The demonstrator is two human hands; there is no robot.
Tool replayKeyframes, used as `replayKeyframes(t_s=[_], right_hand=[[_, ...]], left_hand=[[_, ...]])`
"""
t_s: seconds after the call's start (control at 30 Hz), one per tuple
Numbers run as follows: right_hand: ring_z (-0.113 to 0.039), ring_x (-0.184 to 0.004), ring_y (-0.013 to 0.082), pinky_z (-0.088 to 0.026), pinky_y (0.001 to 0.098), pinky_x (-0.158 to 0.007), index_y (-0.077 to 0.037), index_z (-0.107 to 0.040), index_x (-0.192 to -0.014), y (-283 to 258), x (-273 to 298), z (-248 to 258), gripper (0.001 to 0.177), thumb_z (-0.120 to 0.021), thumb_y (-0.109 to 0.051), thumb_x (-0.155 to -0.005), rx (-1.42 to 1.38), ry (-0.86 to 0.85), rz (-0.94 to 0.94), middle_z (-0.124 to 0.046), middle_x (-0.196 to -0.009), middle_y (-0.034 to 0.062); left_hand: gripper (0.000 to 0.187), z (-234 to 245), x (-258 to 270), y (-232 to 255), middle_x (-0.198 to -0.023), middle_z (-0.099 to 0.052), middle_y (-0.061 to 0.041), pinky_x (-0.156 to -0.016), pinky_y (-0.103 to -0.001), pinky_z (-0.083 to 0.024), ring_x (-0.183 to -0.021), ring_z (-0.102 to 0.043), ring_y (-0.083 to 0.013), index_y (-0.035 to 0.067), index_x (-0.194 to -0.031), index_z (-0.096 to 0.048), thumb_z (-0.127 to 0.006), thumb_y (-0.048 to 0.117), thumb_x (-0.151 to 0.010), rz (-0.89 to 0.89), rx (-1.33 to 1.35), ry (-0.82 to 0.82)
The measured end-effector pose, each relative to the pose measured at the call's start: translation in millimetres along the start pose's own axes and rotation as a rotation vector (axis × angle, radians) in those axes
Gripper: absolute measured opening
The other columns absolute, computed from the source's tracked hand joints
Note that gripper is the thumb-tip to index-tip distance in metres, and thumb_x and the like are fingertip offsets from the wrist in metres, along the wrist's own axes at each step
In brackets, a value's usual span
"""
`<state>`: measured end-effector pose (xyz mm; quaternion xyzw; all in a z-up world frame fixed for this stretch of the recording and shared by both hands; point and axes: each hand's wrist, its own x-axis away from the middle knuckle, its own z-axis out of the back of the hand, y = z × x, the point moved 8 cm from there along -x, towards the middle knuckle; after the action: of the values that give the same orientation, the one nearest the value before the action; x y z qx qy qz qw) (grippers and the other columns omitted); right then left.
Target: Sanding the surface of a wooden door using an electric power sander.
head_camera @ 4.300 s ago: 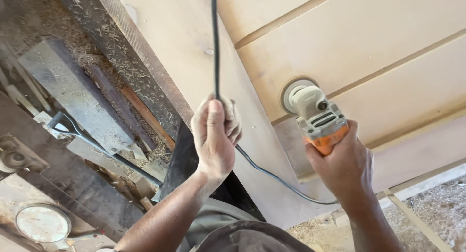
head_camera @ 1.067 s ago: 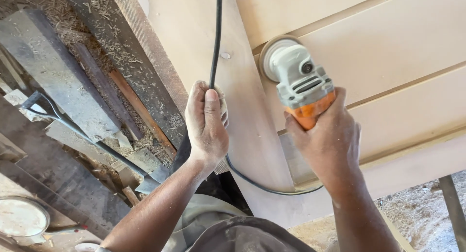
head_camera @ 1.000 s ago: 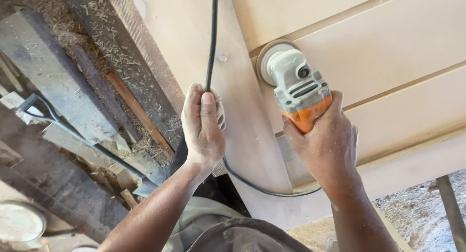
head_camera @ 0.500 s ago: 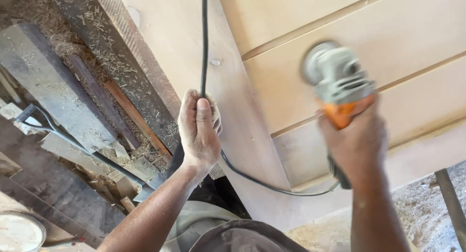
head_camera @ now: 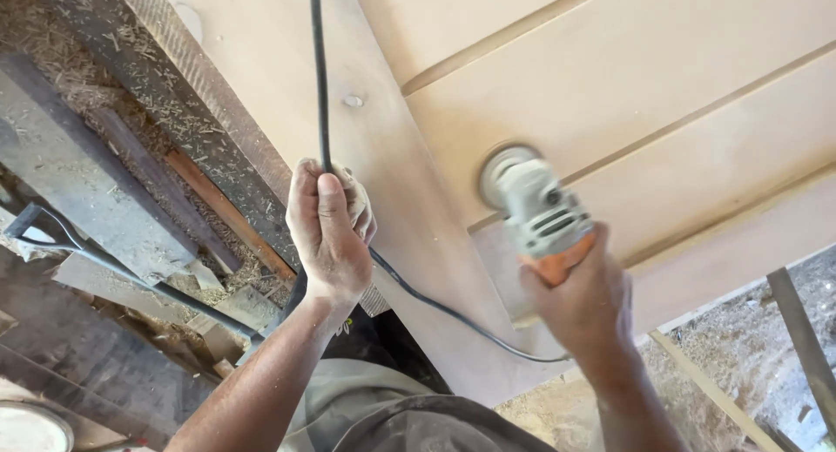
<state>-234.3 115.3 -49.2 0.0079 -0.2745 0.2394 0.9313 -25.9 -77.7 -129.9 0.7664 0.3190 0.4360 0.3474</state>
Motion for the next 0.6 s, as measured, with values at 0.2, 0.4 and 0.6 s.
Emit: replayKeyframes(t_s=[0.2, 0.4, 0.6], right_hand=[[-0.076, -0.081, 0.038, -0.062, 0.0485, -0.076, 0.0, -0.045, -0.125, 26.8, -6.2, -2.7, 0.071, -0.084, -0.03, -0.073, -0.024, -0.083, -0.092, -0.072, -0.094, 0.0216], [-0.073, -0.091, 0.0411, -0.057, 0.0511, -0.082, 0.002, -0.047, -0.127, 48.5, -42.3, 44.3, 0.067, -0.085, -0.029, -0.082, -0.039, 0.152, -0.012, -0.071, -0.103, 0.0246], [-0.074, -0.082, 0.0412, -0.059, 0.0507, -0.074, -0.001, -0.048, -0.124, 14.7, -27.8, 31.1, 0.064, -0.083, -0.03, -0.078, -0.086, 0.043, -0.01, -0.072, -0.093, 0.0224]], left_hand=[[0.025, -1.1, 0.6, 1.5, -0.07, -0.04, 0.006, -0.048, -0.021, -0.03, -0.056, -0.034, -0.0024, 0.011, -0.099, -0.044, -0.038, 0.028, -0.117, 0.01, 0.015, 0.013], [0.025, -10.1, 0.7, 0.2, -0.07, -0.041, 0.005, -0.048, -0.022, -0.035, -0.055, -0.038, -0.0036, 0.011, -0.098, -0.043, -0.039, 0.029, -0.116, 0.024, 0.028, 0.01], [0.023, -10.6, -1.6, -3.6, -0.067, -0.045, 0.003, -0.047, -0.024, -0.042, -0.053, -0.045, -0.0066, 0.01, -0.096, -0.045, -0.045, 0.025, -0.114, 0.089, -0.19, -0.026]])
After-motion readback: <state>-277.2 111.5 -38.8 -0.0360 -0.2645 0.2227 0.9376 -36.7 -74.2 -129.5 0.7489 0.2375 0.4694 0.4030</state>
